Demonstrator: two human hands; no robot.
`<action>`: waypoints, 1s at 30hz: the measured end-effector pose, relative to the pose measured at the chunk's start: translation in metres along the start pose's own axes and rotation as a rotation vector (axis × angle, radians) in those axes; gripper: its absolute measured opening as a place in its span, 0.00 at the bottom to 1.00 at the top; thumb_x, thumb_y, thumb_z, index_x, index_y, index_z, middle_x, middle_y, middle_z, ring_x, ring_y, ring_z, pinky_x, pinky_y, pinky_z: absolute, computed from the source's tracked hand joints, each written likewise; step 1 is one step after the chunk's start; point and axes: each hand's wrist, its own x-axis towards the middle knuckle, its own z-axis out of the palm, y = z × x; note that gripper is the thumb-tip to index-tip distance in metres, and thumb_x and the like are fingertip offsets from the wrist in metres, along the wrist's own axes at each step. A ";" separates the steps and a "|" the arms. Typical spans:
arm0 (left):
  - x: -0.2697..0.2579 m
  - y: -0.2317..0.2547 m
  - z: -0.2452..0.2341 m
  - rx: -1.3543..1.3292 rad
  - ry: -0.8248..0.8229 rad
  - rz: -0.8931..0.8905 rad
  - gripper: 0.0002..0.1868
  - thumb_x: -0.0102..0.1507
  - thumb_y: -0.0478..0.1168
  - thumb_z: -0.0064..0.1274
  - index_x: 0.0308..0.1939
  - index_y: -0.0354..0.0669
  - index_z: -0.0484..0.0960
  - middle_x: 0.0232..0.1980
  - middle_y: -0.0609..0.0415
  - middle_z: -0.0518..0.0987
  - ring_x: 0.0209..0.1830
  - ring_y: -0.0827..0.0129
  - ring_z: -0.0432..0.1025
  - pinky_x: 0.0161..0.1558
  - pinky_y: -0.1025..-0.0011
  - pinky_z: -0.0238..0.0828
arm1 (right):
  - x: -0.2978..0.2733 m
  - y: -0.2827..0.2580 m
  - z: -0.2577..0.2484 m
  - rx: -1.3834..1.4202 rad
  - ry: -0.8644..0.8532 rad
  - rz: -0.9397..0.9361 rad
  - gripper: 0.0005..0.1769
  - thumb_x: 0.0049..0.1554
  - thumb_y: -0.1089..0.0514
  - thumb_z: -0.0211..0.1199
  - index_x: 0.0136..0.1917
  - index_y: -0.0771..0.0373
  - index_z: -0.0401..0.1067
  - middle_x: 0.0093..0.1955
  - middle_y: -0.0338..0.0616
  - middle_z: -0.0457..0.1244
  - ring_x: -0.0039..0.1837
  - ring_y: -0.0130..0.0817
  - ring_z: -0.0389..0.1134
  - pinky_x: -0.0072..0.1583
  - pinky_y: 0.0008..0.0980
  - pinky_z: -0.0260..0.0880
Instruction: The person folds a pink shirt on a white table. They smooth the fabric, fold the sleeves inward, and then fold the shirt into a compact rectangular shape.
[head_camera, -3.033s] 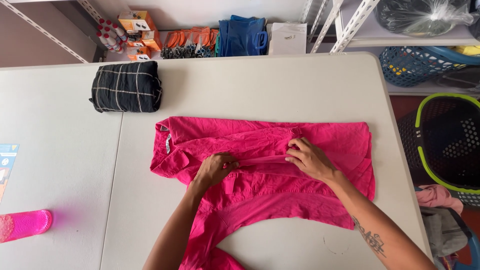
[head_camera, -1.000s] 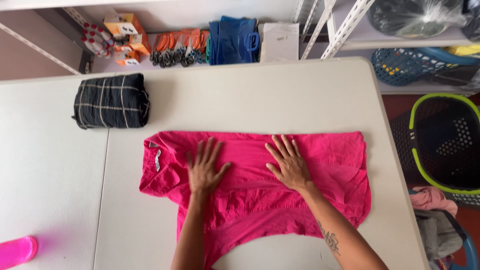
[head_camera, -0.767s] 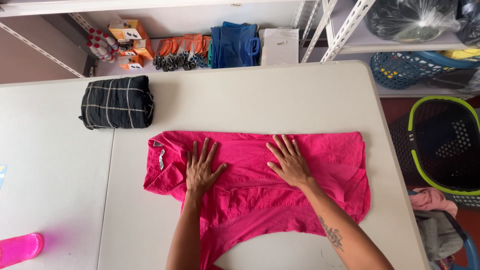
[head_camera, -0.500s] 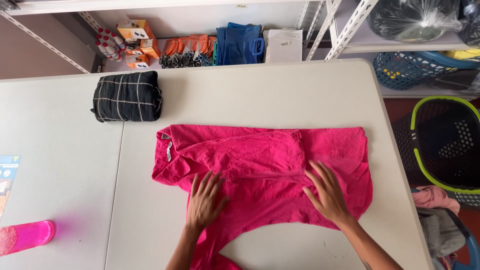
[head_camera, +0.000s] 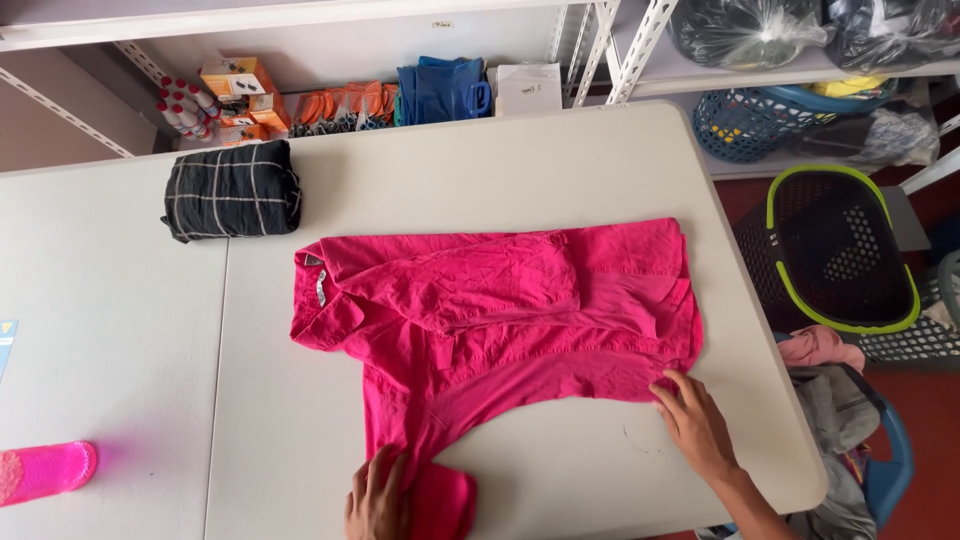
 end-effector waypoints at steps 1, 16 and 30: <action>0.007 -0.001 -0.008 0.000 0.002 0.000 0.38 0.45 0.50 0.50 0.63 0.76 0.74 0.70 0.76 0.70 0.62 0.67 0.70 0.41 0.60 0.78 | 0.002 0.003 0.001 0.000 0.002 0.000 0.17 0.59 0.54 0.61 0.61 0.55 0.74 0.69 0.45 0.61 0.62 0.43 0.65 0.58 0.41 0.73; -0.007 -0.059 -0.038 0.186 -0.356 0.013 0.38 0.57 0.30 0.48 0.71 0.62 0.61 0.75 0.74 0.58 0.63 0.63 0.63 0.32 0.62 0.90 | -0.038 -0.004 -0.029 0.179 -0.173 0.012 0.21 0.57 0.72 0.55 0.61 0.59 0.71 0.56 0.39 0.67 0.59 0.37 0.69 0.57 0.38 0.74; 0.052 -0.050 -0.183 -0.661 -0.449 -0.670 0.22 0.54 0.34 0.49 0.49 0.53 0.87 0.27 0.50 0.89 0.23 0.64 0.82 0.30 0.74 0.75 | 0.028 -0.005 -0.101 0.834 -0.164 0.660 0.10 0.54 0.65 0.66 0.48 0.63 0.84 0.51 0.39 0.77 0.58 0.25 0.73 0.62 0.22 0.62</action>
